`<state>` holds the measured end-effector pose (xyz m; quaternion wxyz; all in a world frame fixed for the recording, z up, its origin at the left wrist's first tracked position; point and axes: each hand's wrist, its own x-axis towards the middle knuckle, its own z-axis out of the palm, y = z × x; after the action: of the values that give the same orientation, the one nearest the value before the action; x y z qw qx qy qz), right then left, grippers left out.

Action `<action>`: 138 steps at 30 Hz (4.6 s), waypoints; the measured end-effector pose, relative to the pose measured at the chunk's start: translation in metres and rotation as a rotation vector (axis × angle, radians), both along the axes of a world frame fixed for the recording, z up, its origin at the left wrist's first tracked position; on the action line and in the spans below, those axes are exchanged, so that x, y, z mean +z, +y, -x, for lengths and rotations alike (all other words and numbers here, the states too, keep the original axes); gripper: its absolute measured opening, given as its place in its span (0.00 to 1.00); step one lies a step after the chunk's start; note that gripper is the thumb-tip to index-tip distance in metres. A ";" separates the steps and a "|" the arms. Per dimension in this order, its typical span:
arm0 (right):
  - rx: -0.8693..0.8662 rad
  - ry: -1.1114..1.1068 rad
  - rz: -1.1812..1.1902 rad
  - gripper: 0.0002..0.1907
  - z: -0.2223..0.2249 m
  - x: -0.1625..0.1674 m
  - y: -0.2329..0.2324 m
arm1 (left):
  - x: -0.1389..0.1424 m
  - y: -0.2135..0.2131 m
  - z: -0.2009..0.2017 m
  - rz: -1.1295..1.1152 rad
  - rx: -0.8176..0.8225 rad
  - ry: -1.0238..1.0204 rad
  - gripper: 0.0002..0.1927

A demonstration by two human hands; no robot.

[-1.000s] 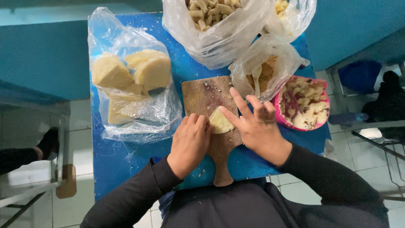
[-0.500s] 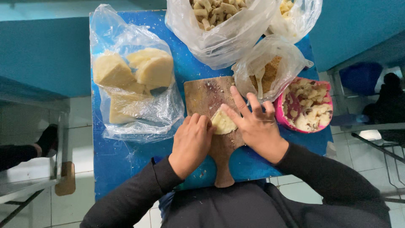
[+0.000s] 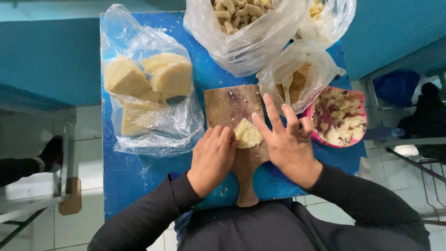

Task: The person sits at a small table and shapes dough pieces by hand on a wooden board. They spoon filling from a plastic bag onto a flattened dough piece, fold and pinch the dough closed, and place the finished piece aside, repeating the cycle.

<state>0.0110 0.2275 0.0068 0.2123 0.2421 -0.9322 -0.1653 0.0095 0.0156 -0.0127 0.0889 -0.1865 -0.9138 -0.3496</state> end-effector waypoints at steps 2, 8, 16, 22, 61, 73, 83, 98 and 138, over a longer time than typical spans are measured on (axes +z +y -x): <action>0.073 -0.161 0.134 0.34 -0.005 0.000 0.000 | 0.000 0.000 0.000 -0.002 0.001 -0.014 0.07; 0.160 -0.388 0.336 0.32 -0.016 -0.001 0.008 | 0.000 0.000 -0.001 -0.025 0.003 -0.021 0.08; 0.117 -0.422 0.389 0.37 -0.013 -0.015 -0.008 | 0.003 -0.003 0.000 -0.127 0.001 -0.108 0.06; 0.184 -0.447 0.422 0.33 -0.022 -0.010 -0.005 | 0.003 -0.005 -0.001 -0.145 -0.007 -0.092 0.07; 0.065 -0.171 -0.050 0.13 0.049 0.022 0.049 | 0.005 -0.007 0.000 -0.118 -0.086 -0.091 0.10; 0.265 -0.038 -0.077 0.05 0.084 0.024 0.069 | 0.003 -0.007 0.000 -0.110 -0.079 -0.089 0.10; 0.005 -0.162 0.640 0.04 0.097 0.036 0.097 | 0.003 -0.007 -0.001 -0.114 -0.081 -0.109 0.11; -0.264 -0.556 1.227 0.09 0.114 0.009 0.119 | 0.009 -0.007 0.001 -0.171 -0.077 -0.152 0.11; 0.373 -0.019 0.576 0.15 -0.013 0.043 0.054 | 0.002 -0.002 0.003 -0.383 -0.097 -0.204 0.13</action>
<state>0.0240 0.2816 0.0494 0.2899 0.3401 -0.8821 0.1489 0.0062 0.0140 -0.0112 0.0130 -0.1735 -0.8250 -0.5377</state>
